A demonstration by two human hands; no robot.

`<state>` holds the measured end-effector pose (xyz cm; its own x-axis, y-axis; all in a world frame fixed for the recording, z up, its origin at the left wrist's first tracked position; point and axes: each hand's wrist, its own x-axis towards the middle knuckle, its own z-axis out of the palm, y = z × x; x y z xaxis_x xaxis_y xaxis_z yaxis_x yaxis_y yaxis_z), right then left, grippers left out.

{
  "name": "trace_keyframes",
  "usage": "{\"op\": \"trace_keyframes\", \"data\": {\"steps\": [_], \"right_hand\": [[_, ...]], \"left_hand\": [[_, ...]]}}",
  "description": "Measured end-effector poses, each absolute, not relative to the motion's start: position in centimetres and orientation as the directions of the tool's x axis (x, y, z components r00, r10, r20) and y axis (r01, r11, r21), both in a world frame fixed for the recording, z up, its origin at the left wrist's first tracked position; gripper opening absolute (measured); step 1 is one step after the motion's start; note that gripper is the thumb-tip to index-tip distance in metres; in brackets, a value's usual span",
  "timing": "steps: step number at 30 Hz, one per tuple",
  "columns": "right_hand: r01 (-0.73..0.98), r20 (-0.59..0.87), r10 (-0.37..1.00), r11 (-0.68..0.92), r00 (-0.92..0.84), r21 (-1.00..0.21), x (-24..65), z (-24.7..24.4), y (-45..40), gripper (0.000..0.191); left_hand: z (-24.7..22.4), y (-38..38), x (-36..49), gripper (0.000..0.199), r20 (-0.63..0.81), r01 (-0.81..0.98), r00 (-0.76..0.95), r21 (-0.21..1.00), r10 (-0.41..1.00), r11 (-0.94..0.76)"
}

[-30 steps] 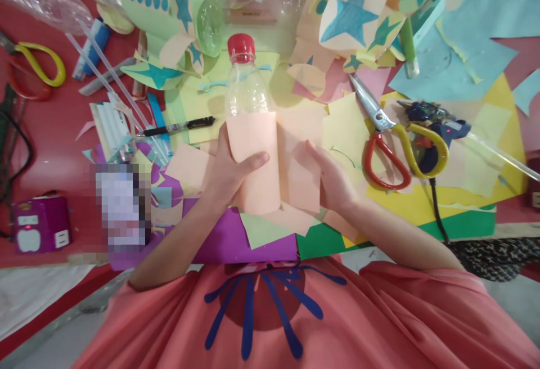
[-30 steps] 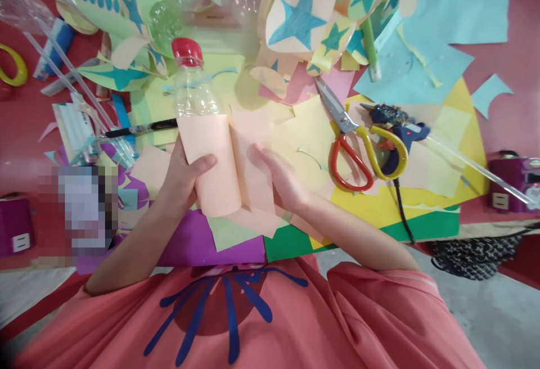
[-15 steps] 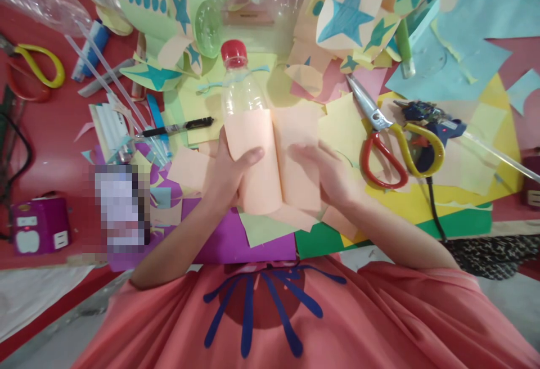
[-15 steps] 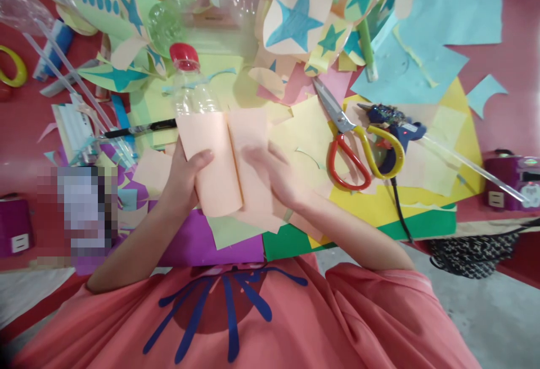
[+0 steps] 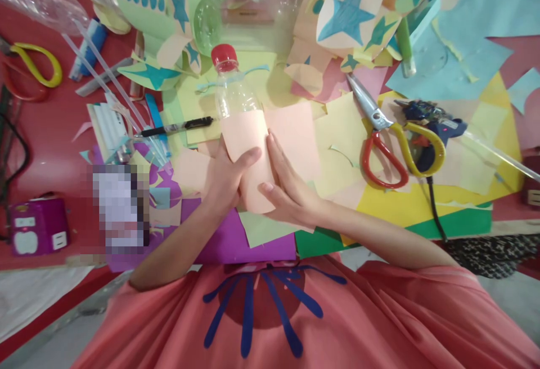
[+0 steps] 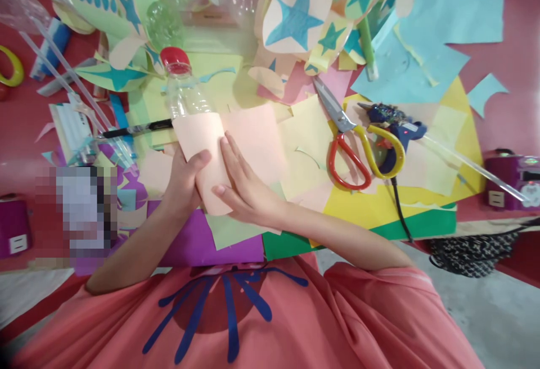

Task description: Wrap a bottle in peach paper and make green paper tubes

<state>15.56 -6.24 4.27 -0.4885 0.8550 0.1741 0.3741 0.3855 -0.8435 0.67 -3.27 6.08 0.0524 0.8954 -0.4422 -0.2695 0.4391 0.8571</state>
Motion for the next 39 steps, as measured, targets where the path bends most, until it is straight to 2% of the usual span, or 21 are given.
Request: {"op": "trace_keyframes", "data": {"steps": [4,9,14,17,21,27,31,39], "right_hand": [[0.331,0.144,0.875,0.321,-0.461,-0.887,15.9,4.3,-6.2,0.070],[0.326,0.089,0.882,0.263,-0.463,-0.908,16.4,4.7,-5.8,0.068],[0.271,0.100,0.893,0.237,-0.438,-0.933,16.8,4.2,-5.5,0.065],[0.245,0.121,0.911,0.231,-0.395,-0.942,16.9,4.0,-5.4,0.062],[0.227,0.055,0.930,0.145,-0.364,-0.963,17.0,4.1,-5.2,0.060],[-0.007,-0.063,0.908,-0.073,-0.415,-0.997,16.8,4.3,-5.1,0.059],[-0.088,-0.069,0.904,-0.116,-0.422,-0.989,16.6,4.5,-5.3,0.059],[-0.085,-0.110,0.893,-0.162,-0.436,-0.983,16.9,4.9,-4.9,0.058]], "left_hand": [[6.3,-3.5,1.1,0.059,-0.382,-0.278,-0.010,0.889,0.924,0.364],[6.4,-3.3,1.5,0.046,-0.432,-0.434,-0.006,0.813,0.902,0.387],[5.5,-2.9,1.2,0.054,-0.489,-0.451,0.045,0.768,0.871,0.454],[4.7,-2.9,0.8,0.058,-0.446,-0.434,0.083,0.789,0.891,0.435],[4.2,-3.0,0.5,0.059,-0.418,-0.428,0.081,0.805,0.905,0.411],[4.4,-2.8,0.8,0.060,-0.429,-0.458,0.036,0.796,0.903,0.396],[4.3,-2.9,0.8,0.061,-0.447,-0.450,0.054,0.788,0.893,0.421],[4.0,-3.1,0.4,0.062,-0.438,-0.426,0.072,0.799,0.896,0.425]]}}
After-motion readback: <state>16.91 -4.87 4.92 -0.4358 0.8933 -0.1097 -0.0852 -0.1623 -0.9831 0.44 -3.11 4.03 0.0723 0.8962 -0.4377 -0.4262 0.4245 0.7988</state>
